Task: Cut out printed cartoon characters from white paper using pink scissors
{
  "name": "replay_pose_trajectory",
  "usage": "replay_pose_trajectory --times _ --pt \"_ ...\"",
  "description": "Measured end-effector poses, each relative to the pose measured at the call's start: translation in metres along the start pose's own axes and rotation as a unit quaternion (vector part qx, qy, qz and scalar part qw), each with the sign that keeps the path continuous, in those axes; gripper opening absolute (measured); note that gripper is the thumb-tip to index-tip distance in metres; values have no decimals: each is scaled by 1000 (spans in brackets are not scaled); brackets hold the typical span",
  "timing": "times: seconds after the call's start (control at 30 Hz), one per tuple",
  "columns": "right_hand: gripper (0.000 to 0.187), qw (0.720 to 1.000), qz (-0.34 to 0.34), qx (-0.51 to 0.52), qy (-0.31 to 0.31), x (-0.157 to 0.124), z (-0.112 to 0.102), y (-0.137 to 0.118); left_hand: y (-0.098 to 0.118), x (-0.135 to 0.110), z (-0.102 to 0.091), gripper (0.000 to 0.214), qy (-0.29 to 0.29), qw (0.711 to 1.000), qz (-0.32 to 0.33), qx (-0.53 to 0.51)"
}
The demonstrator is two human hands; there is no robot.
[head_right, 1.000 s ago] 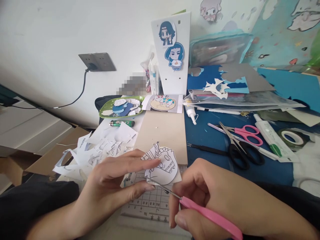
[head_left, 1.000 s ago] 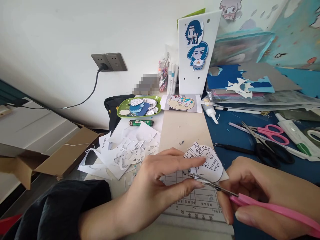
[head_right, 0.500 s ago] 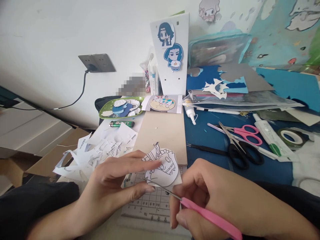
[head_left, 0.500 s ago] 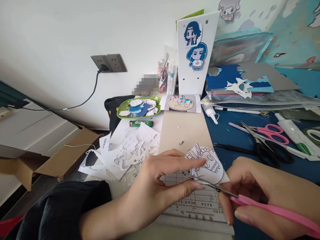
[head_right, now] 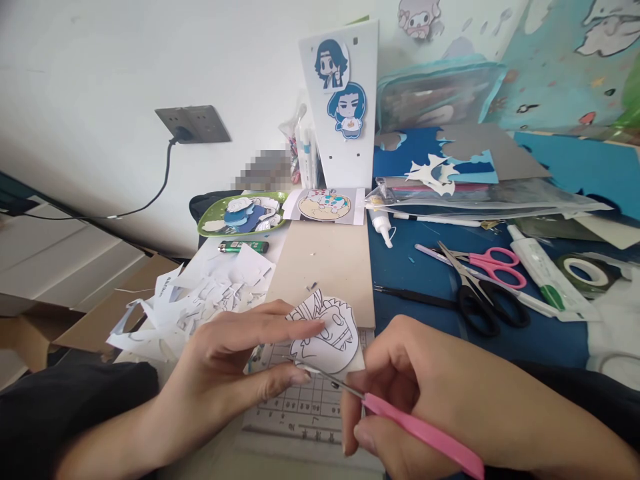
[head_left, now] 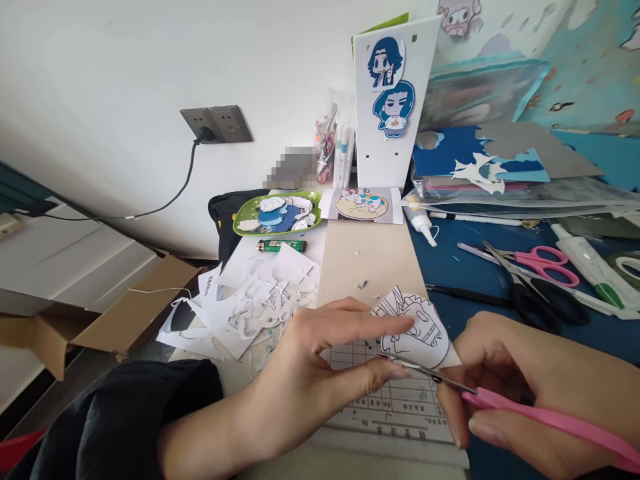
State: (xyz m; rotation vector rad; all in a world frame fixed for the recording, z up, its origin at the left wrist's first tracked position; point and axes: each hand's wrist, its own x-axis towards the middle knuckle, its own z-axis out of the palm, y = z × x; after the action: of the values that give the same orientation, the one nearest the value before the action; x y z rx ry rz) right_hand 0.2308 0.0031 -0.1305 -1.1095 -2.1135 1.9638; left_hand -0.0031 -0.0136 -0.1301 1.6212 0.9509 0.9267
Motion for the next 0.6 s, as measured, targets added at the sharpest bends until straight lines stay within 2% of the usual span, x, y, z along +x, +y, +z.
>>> replay_pose_trajectory --times 0.17,0.33,0.5,0.6 --pt "15 999 30 3 -32 1 1 -4 -1 0 0 35 -9 1000 0 -5" --pt "28 997 59 41 -25 -3 -2 -4 0 1 -1 38 -14 1000 24 0" --pt "25 991 101 85 -34 -4 -2 -5 0 1 -3 38 -34 998 57 -9" --pt "26 992 95 73 -28 -3 -1 -5 0 1 -4 37 -44 998 54 -5"
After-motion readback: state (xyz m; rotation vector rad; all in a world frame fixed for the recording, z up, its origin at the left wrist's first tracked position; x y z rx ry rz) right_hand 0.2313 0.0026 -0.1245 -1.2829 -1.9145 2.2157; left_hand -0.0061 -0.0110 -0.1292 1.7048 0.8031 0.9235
